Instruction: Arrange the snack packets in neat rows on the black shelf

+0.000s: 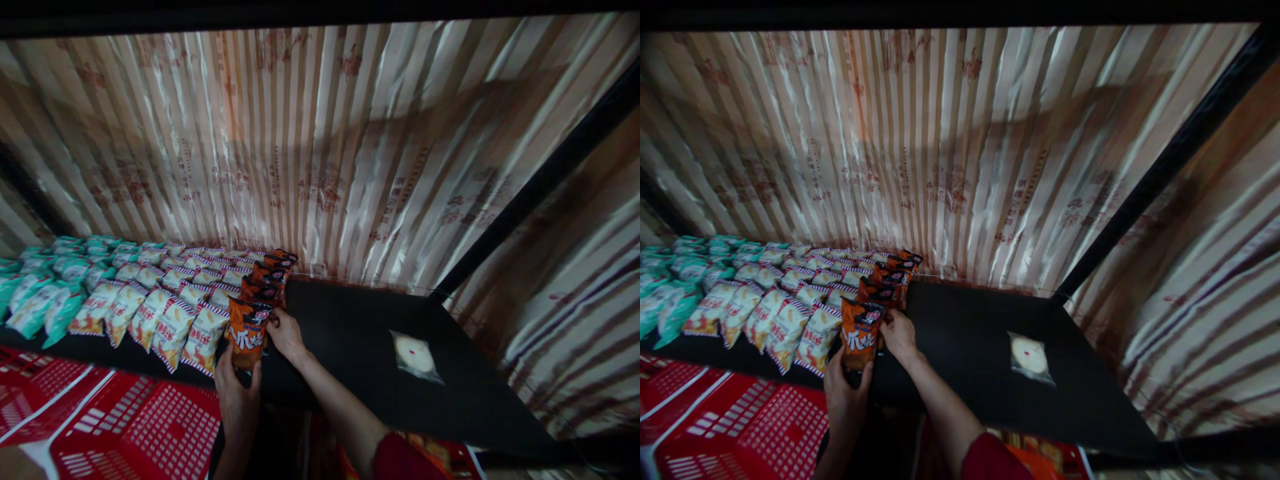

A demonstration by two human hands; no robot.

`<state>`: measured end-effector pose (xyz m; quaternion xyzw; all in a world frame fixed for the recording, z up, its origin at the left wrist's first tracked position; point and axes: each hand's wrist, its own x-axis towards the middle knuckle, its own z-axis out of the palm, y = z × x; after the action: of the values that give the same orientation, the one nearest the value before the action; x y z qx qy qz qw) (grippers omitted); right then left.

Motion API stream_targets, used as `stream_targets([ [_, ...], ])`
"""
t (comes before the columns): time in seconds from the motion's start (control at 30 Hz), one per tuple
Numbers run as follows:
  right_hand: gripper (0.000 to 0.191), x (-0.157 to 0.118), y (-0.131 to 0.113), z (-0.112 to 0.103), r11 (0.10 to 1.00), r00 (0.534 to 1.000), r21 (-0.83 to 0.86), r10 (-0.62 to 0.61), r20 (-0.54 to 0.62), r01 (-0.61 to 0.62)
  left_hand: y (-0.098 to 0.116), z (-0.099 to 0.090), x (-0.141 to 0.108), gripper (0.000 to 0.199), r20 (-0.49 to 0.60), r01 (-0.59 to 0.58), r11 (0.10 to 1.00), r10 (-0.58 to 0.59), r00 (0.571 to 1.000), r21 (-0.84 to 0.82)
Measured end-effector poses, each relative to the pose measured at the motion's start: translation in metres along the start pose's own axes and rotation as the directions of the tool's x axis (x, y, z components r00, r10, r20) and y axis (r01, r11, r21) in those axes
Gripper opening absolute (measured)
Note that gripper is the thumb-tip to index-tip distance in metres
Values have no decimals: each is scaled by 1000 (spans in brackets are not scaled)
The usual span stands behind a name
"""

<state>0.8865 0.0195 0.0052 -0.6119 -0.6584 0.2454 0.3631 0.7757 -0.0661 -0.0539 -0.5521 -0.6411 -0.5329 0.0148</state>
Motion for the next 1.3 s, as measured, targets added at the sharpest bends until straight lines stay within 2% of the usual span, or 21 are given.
stream_targets([
  [0.2,8,5,-1,2,996,987,-39,-85,-135,81,-2,0,-1,59,0,59,998,-59,998,-29],
  [0.4,12,3,10,9,994,981,28,-97,-169,103,-1,-1,1,59,7,54,997,-54,999,-49],
  [0.63,17,2,9,5,996,993,79,-35,-116,45,1,2,5,59,31,68,997,-67,997,-38],
  [0.83,29,-10,11,-2,986,994,154,-54,-94,68,5,1,8,57,12,108,993,-107,994,-47],
  [1.3,33,-36,12,8,988,998,146,-49,-44,55,12,-4,8,53,59,78,997,-77,995,-4],
])
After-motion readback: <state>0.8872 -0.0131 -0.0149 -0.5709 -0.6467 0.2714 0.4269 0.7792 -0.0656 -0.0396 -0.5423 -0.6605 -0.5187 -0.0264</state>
